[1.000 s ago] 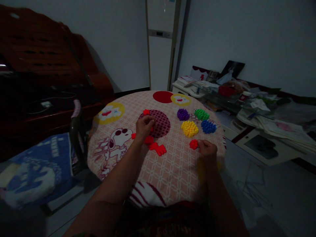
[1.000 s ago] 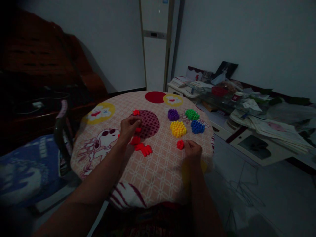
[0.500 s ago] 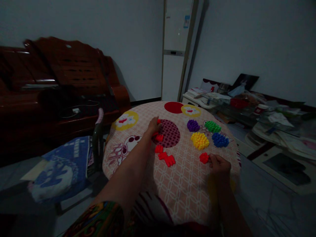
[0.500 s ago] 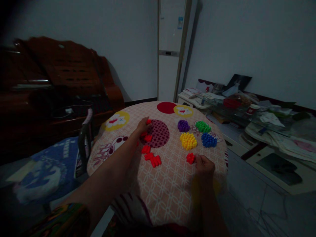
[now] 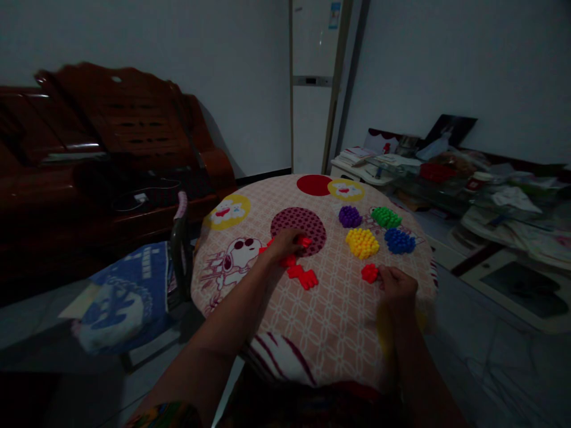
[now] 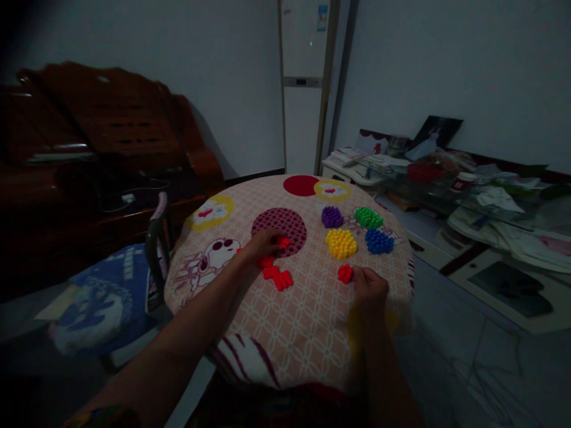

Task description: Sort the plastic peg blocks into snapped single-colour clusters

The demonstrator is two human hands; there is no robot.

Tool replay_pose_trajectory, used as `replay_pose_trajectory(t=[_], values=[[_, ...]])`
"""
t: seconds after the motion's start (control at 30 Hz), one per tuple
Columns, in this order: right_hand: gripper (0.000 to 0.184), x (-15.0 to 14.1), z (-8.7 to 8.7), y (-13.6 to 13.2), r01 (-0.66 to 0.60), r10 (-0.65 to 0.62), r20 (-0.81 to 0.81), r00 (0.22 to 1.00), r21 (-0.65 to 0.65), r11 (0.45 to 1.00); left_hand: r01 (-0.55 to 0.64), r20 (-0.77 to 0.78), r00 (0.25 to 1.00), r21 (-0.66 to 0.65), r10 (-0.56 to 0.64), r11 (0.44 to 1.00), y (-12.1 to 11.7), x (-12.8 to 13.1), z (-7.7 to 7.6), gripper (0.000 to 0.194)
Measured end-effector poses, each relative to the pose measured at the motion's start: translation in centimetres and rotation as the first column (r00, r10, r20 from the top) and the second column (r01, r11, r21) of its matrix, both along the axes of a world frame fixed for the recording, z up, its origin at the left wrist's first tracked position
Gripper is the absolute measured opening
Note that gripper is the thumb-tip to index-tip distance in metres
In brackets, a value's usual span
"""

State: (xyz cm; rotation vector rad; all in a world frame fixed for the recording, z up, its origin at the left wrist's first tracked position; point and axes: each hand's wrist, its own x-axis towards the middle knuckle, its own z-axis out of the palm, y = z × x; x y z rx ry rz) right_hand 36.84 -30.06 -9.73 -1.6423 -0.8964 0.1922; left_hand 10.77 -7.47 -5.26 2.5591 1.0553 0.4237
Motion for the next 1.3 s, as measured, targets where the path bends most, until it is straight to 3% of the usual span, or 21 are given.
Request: replay_pose_trajectory(t=[0.17, 0.33, 0.43, 0.5, 0.57, 0.67, 0.77, 0.87, 0.97, 1.07, 1.13, 1.3], values=[[0.040, -0.2, 0.3, 0.1, 0.003, -0.002, -0.037, 0.999, 0.025, 1.000, 0.084, -0.012, 0.996, 0.001, -0.084, 0.996, -2.7, 0.6, 0.0, 0.043], [0.038, -0.1, 0.1, 0.4, 0.039, -0.037, -0.046, 0.998, 0.044, 0.998, 0.019, 0.040, 0.999, 0.038, -0.021, 0.999, -4.0, 1.7, 0.0, 0.022], [0.036, -0.5, 0.5, 0.0, 0.160, -0.159, -0.018, 0.987, 0.100, 0.982, 0.022, 0.161, 0.987, 0.008, -0.023, 1.000, -5.1, 2.4, 0.8, 0.023], [0.036, -1.4, 1.2, -0.5, 0.206, -0.211, 0.017, 0.977, 0.150, 0.967, 0.138, 0.301, 0.947, -0.079, -0.109, 0.987, -6.3, 3.1, 1.5, 0.026], [0.035, -2.8, 2.2, -0.9, 0.160, -0.167, 0.028, 0.986, 0.162, 0.974, 0.306, 0.431, 0.881, -0.208, -0.194, 0.929, -7.7, 3.9, 2.0, 0.031], [0.033, -5.0, 3.6, -1.2, -0.038, 0.033, 0.044, 0.998, 0.119, 0.992, 0.480, 0.522, 0.815, -0.365, -0.252, 0.797, -9.6, 5.0, 2.0, 0.036], [0.028, -6.3, 4.4, -1.2, -0.194, 0.186, 0.099, 0.978, 0.082, 0.978, 0.551, 0.576, 0.787, -0.496, -0.221, 0.671, -10.6, 5.3, 1.5, 0.041], [0.025, -6.4, 4.5, -1.2, -0.238, 0.235, 0.051, 0.971, 0.081, 0.968, 0.577, 0.609, 0.775, -0.572, -0.169, 0.583, -10.8, 5.2, 1.1, 0.045], [0.027, -5.6, 4.8, -1.4, -0.151, 0.151, 0.003, 0.988, 0.098, 0.984, 0.557, 0.619, 0.771, -0.545, -0.147, 0.626, -10.6, 5.2, 1.0, 0.046], [0.031, -3.7, 5.0, -1.6, 0.075, -0.087, 0.075, 0.993, 0.146, 0.986, 0.491, 0.636, 0.768, -0.509, -0.076, 0.707, -9.8, 5.3, 0.7, 0.049], [0.032, -2.2, 5.0, -1.7, 0.189, -0.223, 0.196, 0.955, 0.175, 0.966, 0.452, 0.653, 0.757, -0.508, -0.013, 0.733, -9.1, 5.1, 0.5, 0.050], [0.031, -0.1, 3.4, -0.8, 0.250, -0.266, 0.480, 0.836, 0.099, 0.963, 0.390, 0.687, 0.723, -0.495, 0.076, 0.777, -7.8, 4.1, 0.1, 0.050]])
